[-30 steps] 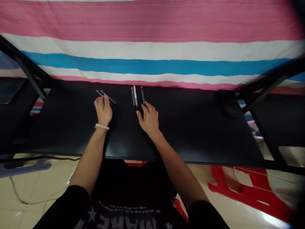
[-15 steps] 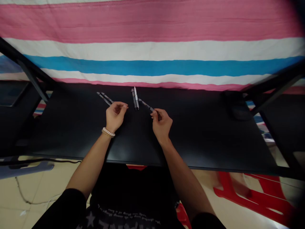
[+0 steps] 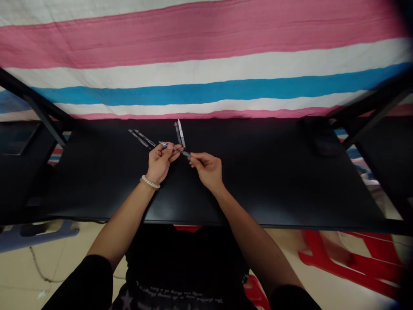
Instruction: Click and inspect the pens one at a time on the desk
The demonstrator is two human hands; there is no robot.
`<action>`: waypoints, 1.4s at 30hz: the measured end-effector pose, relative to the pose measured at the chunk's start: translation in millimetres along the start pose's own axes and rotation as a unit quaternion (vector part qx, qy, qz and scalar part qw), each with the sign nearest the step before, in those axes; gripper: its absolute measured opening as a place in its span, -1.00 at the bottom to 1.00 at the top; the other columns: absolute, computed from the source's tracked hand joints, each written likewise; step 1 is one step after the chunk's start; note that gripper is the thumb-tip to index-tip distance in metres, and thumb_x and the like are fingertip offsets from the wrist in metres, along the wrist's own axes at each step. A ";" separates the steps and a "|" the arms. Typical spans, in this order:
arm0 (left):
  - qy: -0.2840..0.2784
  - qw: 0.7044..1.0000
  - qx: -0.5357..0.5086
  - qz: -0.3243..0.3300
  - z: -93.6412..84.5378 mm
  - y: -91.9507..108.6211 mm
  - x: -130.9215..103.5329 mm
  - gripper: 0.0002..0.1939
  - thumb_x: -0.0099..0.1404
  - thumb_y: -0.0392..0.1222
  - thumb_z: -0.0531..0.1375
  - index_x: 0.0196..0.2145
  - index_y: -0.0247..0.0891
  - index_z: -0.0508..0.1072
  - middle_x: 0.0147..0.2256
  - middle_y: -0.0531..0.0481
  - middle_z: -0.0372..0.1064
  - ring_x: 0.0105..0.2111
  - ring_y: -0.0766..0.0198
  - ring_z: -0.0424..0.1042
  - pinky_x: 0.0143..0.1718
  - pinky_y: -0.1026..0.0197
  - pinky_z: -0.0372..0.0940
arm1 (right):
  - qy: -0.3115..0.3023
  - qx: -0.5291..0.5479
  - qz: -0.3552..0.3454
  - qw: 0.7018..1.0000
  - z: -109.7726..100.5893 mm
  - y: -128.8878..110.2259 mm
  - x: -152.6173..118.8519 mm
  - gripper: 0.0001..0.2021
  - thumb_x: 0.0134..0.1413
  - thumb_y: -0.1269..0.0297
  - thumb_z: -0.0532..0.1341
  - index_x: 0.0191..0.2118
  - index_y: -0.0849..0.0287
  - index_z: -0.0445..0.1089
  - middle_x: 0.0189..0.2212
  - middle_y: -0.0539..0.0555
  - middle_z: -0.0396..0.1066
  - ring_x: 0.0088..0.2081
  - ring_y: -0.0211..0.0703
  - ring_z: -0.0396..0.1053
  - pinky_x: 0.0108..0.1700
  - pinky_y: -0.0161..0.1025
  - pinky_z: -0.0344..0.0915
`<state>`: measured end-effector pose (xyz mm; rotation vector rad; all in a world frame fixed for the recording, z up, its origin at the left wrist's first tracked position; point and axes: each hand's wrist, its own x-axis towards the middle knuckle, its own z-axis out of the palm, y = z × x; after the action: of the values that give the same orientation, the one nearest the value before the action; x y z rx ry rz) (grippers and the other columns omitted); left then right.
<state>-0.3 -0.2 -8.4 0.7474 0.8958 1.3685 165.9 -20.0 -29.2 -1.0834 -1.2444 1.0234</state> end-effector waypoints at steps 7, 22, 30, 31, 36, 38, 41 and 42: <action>0.012 1.000 -0.022 -0.002 -1.3 -1.1 2.0 -0.73 0.17 -0.10 0.44 -0.27 -0.29 0.51 -0.23 -0.09 0.62 -0.17 0.21 0.62 -0.02 0.15 0.46 | 0.002 0.022 0.017 1.000 1.3 3.8 -0.4 -0.65 0.08 0.04 0.38 -0.04 0.04 0.56 -0.32 0.06 0.57 -0.36 -0.15 0.54 -0.26 -0.11 0.56; 0.001 1.000 -0.019 -0.012 -1.5 1.6 1.5 -0.78 0.24 -0.12 0.39 -0.25 -0.26 0.49 -0.22 -0.06 0.61 -0.14 0.21 0.61 0.08 0.06 0.42 | 0.009 0.046 0.044 0.998 -1.8 -2.3 4.6 -0.72 0.06 -0.03 0.38 -0.22 0.04 0.59 -0.32 0.05 0.54 -0.34 -0.16 0.53 -0.25 -0.11 0.56; 0.002 1.000 -0.012 -0.017 -0.1 2.0 1.8 -0.77 0.23 -0.10 0.39 -0.26 -0.25 0.48 -0.22 -0.06 0.60 -0.13 0.21 0.61 0.08 0.07 0.42 | 0.004 0.067 0.059 0.996 -1.0 -2.6 5.8 -0.66 0.08 -0.04 0.37 -0.15 0.10 0.58 -0.40 0.04 0.57 -0.46 -0.23 0.50 -0.39 -0.22 0.51; 0.004 1.000 -0.010 -0.015 -1.2 2.4 2.6 -0.76 0.23 -0.10 0.39 -0.26 -0.25 0.48 -0.22 -0.06 0.60 -0.14 0.20 0.61 0.07 0.07 0.42 | 0.005 0.068 0.063 0.996 -0.8 -3.2 5.6 -0.69 0.09 -0.03 0.37 -0.21 0.12 0.59 -0.46 0.03 0.55 -0.51 -0.24 0.48 -0.43 -0.23 0.49; 0.046 0.998 -0.019 0.024 -11.5 6.9 9.0 -0.80 0.26 -0.11 0.38 -0.26 -0.23 0.48 -0.20 -0.05 0.60 -0.12 0.21 0.61 0.05 0.12 0.43 | 0.040 0.061 0.058 0.996 -2.2 -6.7 6.1 -0.70 0.02 -0.02 0.41 -0.28 0.11 0.59 -0.47 0.02 0.57 -0.51 -0.24 0.48 -0.43 -0.23 0.50; 0.051 0.998 -0.024 0.028 -12.9 8.1 9.5 -0.81 0.25 -0.12 0.38 -0.27 -0.22 0.49 -0.21 -0.04 0.60 -0.12 0.22 0.61 0.04 0.14 0.44 | 0.037 0.054 0.061 0.996 -2.0 -6.9 6.1 -0.69 0.01 -0.04 0.41 -0.28 0.11 0.59 -0.46 0.02 0.57 -0.50 -0.23 0.49 -0.42 -0.21 0.51; 0.014 1.000 -0.009 -0.002 -8.3 7.1 5.9 -0.80 0.24 -0.13 0.39 -0.26 -0.24 0.50 -0.23 -0.05 0.60 -0.16 0.22 0.61 0.03 0.13 0.45 | 0.023 0.060 0.061 0.996 0.7 -5.7 4.8 -0.68 -0.03 -0.03 0.43 -0.30 0.11 0.57 -0.48 0.01 0.57 -0.49 -0.21 0.51 -0.38 -0.18 0.54; -0.002 1.000 -0.006 -0.013 -5.8 6.4 4.1 -0.80 0.24 -0.13 0.39 -0.26 -0.25 0.50 -0.23 -0.06 0.60 -0.16 0.22 0.61 0.02 0.12 0.45 | 0.022 0.065 0.060 0.996 1.8 -5.2 4.1 -0.68 -0.06 -0.03 0.45 -0.31 0.12 0.56 -0.48 0.01 0.56 -0.48 -0.19 0.52 -0.37 -0.18 0.55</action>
<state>-8.5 4.0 -6.0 0.7267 0.8901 1.3475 164.4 -16.9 -23.3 -1.0832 -1.0720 1.1488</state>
